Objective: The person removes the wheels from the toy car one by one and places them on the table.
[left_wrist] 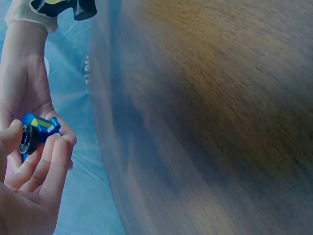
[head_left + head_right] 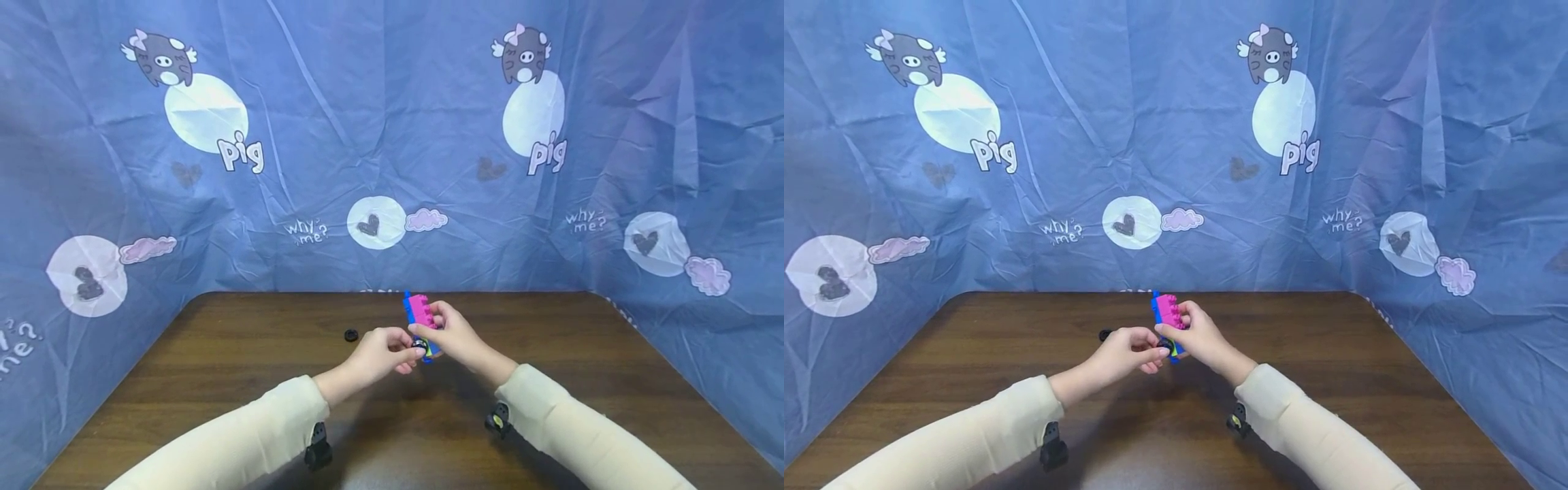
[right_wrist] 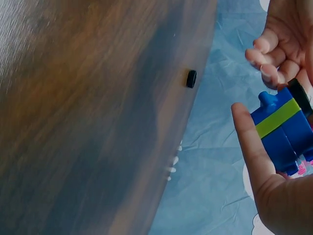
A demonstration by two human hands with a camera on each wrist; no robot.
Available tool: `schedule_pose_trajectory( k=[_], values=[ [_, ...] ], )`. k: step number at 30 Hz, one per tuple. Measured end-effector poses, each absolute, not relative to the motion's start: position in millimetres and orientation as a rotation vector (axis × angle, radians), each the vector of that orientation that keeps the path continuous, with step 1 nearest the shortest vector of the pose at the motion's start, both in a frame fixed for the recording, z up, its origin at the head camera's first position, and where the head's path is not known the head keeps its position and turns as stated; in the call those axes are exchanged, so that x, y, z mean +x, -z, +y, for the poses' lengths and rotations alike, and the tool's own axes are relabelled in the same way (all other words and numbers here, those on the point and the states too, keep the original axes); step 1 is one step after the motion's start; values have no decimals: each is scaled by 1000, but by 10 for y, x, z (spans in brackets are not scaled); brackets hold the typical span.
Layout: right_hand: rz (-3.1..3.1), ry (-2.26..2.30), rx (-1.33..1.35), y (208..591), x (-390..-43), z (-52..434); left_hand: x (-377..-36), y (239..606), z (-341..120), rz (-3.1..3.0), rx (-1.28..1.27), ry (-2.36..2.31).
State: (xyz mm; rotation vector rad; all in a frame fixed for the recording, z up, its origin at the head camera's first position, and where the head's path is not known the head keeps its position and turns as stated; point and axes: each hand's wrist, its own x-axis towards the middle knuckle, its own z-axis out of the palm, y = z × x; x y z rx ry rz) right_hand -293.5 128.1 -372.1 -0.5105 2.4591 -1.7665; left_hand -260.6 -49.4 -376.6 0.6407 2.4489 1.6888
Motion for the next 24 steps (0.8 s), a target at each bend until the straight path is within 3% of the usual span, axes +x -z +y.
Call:
schedule_pose_trajectory(
  k=[24],
  values=[
    [2229,1772,-367,3666,-2879,1289,-2575,3705,-669,2614,815,-1260]
  ],
)
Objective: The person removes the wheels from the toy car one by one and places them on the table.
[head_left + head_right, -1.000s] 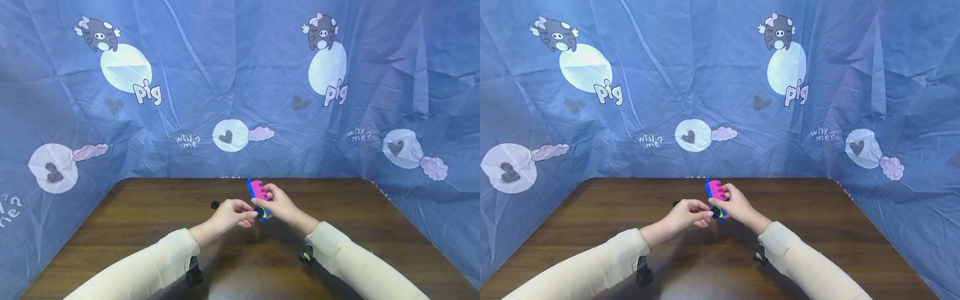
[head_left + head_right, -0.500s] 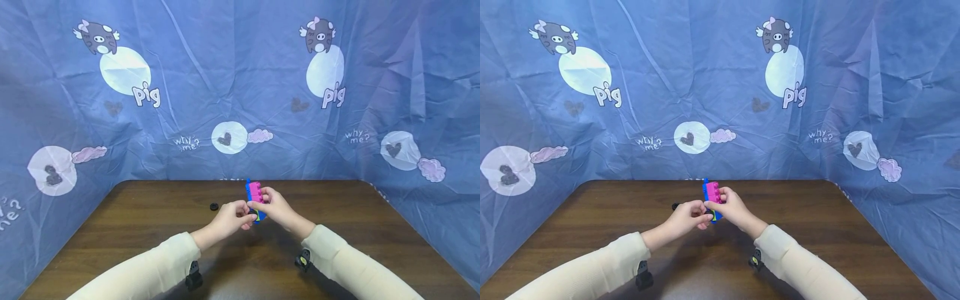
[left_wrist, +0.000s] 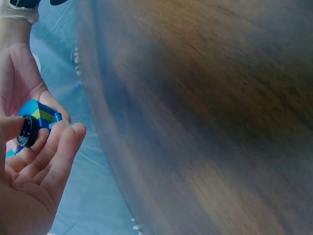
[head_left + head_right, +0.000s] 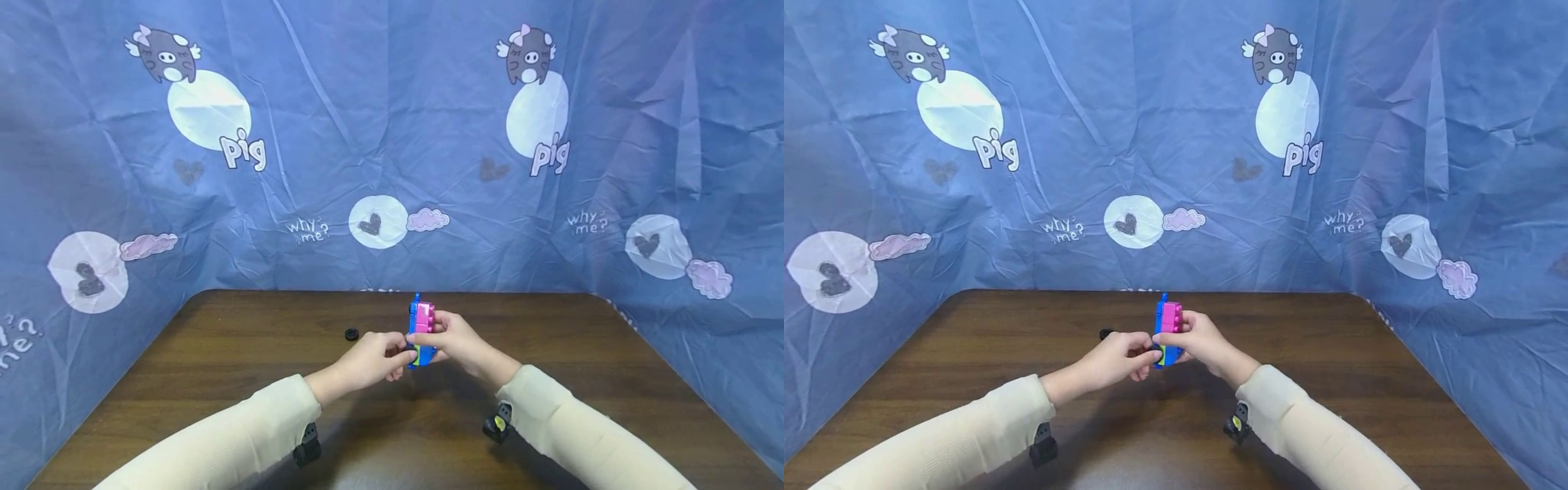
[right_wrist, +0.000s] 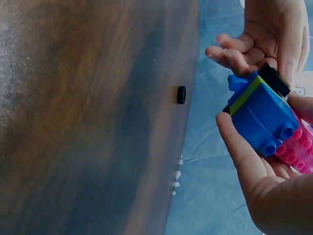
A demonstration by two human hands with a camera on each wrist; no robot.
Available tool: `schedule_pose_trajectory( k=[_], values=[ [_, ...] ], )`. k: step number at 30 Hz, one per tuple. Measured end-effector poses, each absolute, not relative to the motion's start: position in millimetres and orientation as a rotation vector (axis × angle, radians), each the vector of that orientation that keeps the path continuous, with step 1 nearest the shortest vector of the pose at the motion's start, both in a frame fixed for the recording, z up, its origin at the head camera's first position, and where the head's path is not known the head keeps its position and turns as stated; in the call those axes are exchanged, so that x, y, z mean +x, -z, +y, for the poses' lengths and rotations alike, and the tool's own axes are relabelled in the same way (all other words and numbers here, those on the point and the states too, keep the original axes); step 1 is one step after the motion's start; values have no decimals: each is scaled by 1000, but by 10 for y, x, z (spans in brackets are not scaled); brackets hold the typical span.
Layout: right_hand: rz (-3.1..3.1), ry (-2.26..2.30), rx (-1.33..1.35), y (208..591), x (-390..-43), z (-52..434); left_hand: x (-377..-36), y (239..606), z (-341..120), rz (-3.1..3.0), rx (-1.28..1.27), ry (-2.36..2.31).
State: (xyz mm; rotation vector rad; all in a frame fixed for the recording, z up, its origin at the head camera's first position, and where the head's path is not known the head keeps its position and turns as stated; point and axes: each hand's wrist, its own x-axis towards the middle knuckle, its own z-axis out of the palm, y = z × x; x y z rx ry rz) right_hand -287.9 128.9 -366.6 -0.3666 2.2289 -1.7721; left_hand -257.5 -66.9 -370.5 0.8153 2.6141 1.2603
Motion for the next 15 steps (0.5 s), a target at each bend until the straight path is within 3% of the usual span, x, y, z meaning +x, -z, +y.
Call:
schedule_pose_trajectory(
  k=[15],
  values=[
    [2255,1746,-338,3668,-2861,1318,-2580,3702,-645,2695,966,-1236]
  ],
)
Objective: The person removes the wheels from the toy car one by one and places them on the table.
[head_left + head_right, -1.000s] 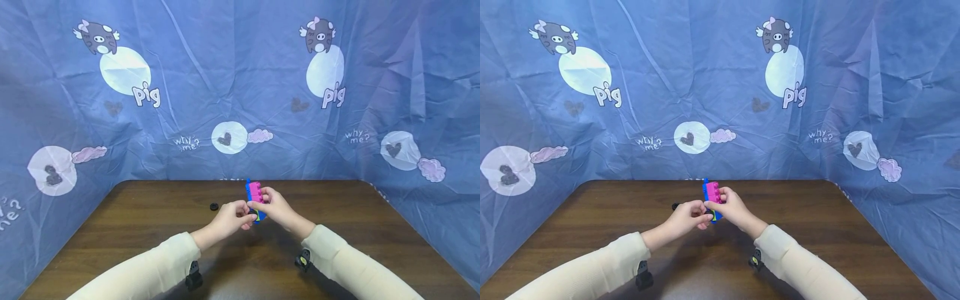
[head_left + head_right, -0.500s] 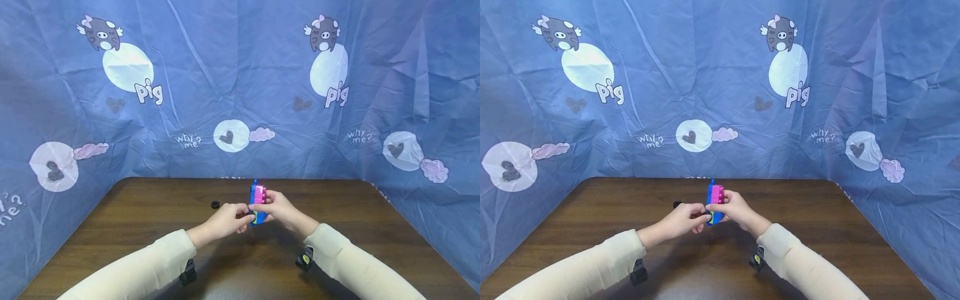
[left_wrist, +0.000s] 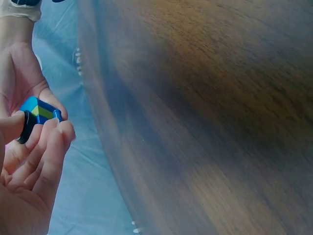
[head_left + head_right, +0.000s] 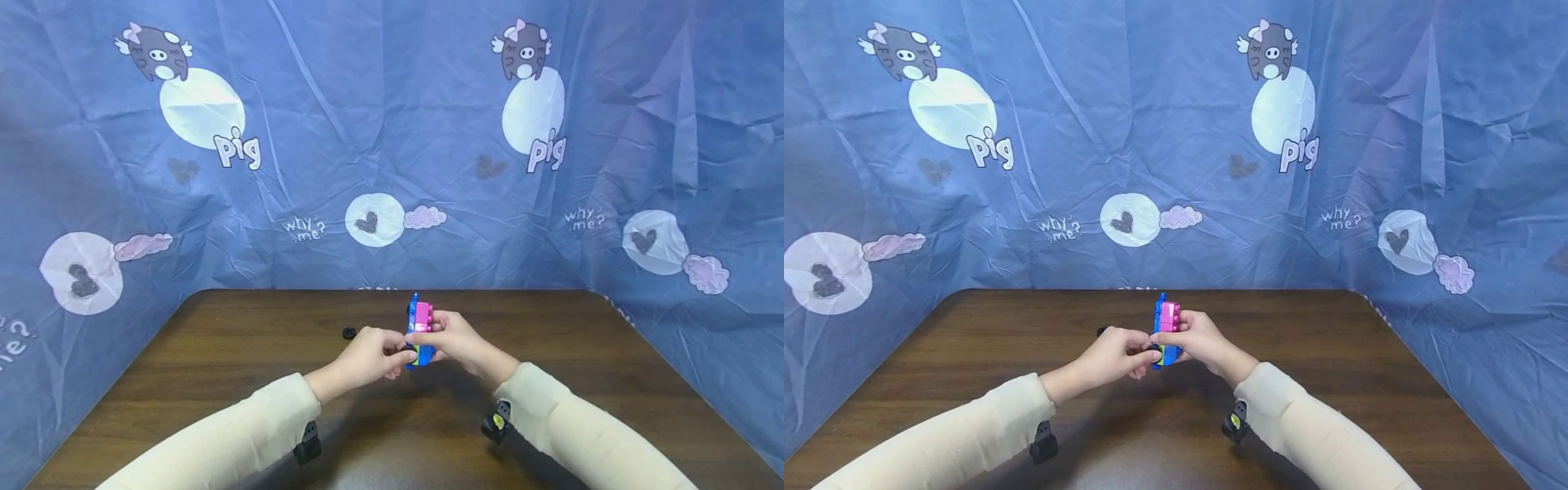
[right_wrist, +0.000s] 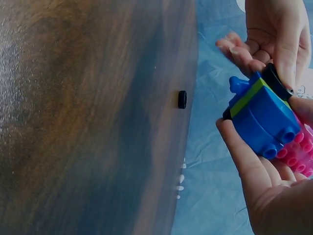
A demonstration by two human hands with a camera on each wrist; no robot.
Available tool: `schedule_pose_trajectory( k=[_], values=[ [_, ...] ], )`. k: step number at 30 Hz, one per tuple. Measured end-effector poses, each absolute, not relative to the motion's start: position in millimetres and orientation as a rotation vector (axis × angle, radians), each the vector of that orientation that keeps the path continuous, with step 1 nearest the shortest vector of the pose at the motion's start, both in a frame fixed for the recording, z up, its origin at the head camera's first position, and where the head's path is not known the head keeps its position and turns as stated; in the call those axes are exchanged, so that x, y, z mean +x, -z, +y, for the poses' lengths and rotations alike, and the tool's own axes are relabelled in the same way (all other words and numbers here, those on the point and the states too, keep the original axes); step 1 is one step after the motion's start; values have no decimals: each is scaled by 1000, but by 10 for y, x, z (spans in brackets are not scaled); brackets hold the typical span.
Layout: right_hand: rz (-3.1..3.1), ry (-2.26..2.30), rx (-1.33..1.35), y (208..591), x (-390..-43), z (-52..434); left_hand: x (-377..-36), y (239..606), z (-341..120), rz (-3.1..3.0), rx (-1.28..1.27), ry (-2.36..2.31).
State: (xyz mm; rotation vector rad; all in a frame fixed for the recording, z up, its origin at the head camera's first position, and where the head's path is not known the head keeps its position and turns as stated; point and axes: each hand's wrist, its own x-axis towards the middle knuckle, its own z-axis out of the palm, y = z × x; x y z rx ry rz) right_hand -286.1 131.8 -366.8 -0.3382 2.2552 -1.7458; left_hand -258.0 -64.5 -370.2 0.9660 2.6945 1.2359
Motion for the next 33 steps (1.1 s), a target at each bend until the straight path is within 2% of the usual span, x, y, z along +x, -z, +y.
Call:
schedule_pose_trajectory(
  k=[17,33],
  values=[
    [2324,1805,-300,3713,-2887,1282,-2514,3759,-525,2973,890,-1224],
    [2363,1778,-244,3685,-2908,1245,-2512,3752,-468,2919,709,-1283]
  ],
)
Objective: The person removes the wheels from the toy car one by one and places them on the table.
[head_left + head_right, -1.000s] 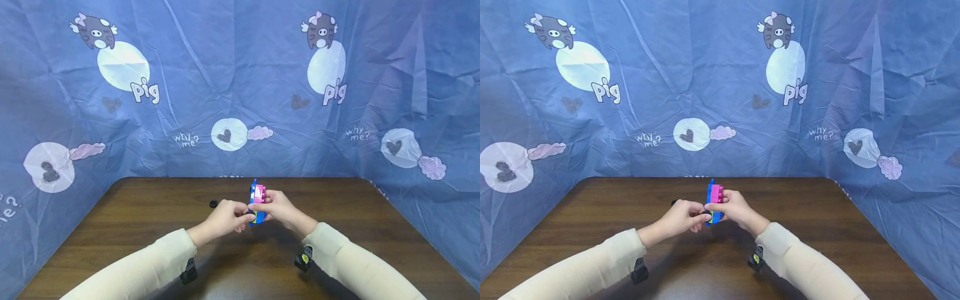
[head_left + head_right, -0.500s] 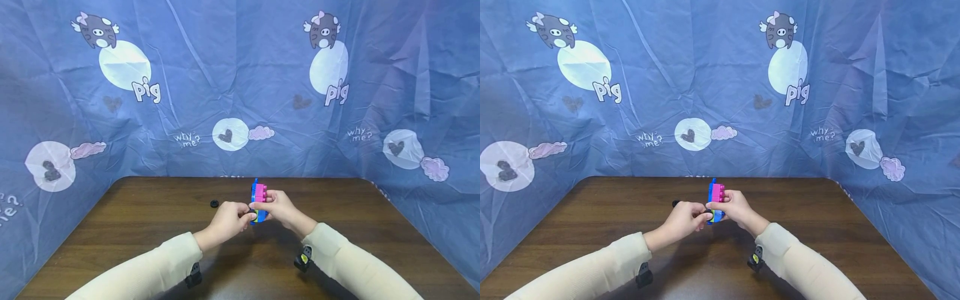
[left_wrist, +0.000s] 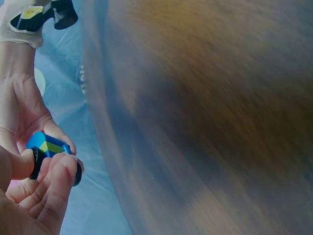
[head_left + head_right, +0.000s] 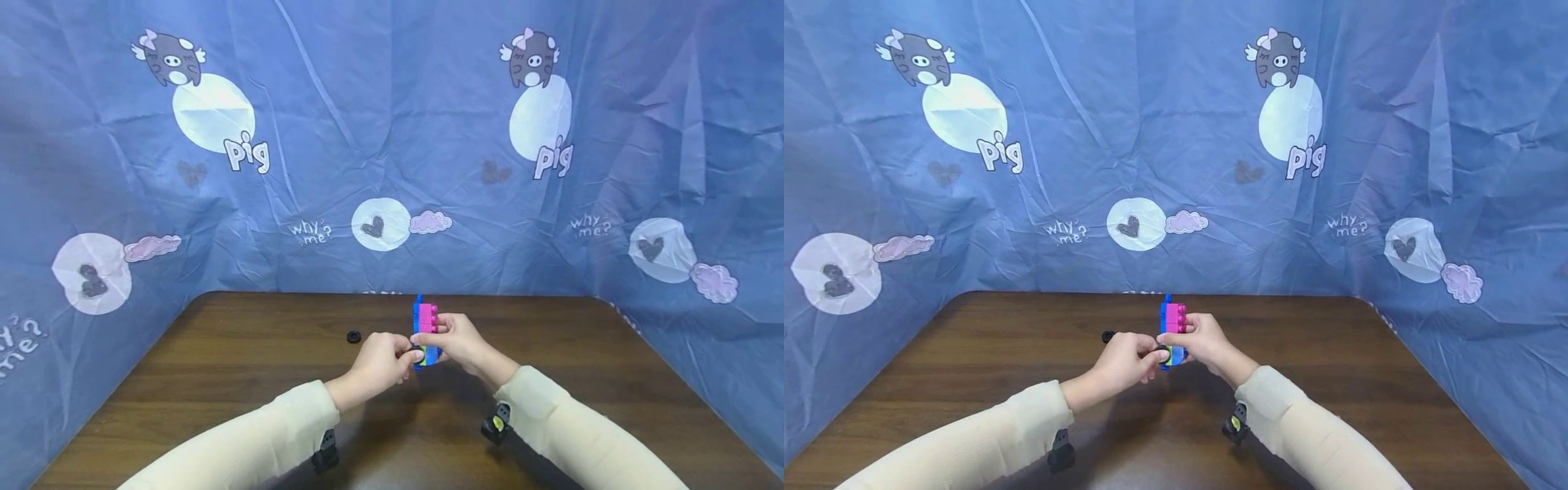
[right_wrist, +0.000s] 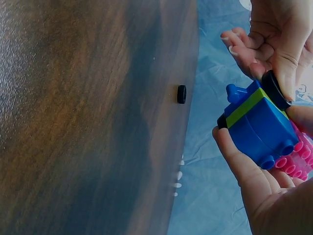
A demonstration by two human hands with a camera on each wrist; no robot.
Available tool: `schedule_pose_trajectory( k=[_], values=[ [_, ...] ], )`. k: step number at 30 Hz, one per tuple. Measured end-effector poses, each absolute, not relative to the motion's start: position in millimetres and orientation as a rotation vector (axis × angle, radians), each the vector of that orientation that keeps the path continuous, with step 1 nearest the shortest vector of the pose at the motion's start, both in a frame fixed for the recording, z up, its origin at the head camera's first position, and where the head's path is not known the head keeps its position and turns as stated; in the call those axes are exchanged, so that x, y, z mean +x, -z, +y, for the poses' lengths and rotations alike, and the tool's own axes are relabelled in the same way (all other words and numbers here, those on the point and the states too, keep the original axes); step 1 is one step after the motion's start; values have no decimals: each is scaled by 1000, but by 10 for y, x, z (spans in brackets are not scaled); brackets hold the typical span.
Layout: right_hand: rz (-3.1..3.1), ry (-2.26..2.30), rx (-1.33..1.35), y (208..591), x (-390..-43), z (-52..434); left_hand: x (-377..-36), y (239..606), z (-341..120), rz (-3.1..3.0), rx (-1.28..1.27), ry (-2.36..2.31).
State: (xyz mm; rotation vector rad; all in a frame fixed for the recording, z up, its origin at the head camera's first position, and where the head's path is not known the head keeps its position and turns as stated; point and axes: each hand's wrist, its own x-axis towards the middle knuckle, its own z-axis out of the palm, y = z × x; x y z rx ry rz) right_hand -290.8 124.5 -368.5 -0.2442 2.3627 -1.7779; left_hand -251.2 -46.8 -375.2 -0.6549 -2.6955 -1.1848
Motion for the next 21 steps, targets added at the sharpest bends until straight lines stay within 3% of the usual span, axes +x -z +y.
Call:
schedule_pose_trajectory(
  k=[9,16,21],
  values=[
    [2339,1779,-207,3702,-2871,1272,-2527,3738,-438,-2771,-554,1515],
    [2344,1771,-248,3750,-2881,1321,-2582,3771,-601,-2750,-319,1962],
    [2333,1791,-219,3719,-2920,1406,-2623,3838,-757,-2737,-478,2029]
  ],
)
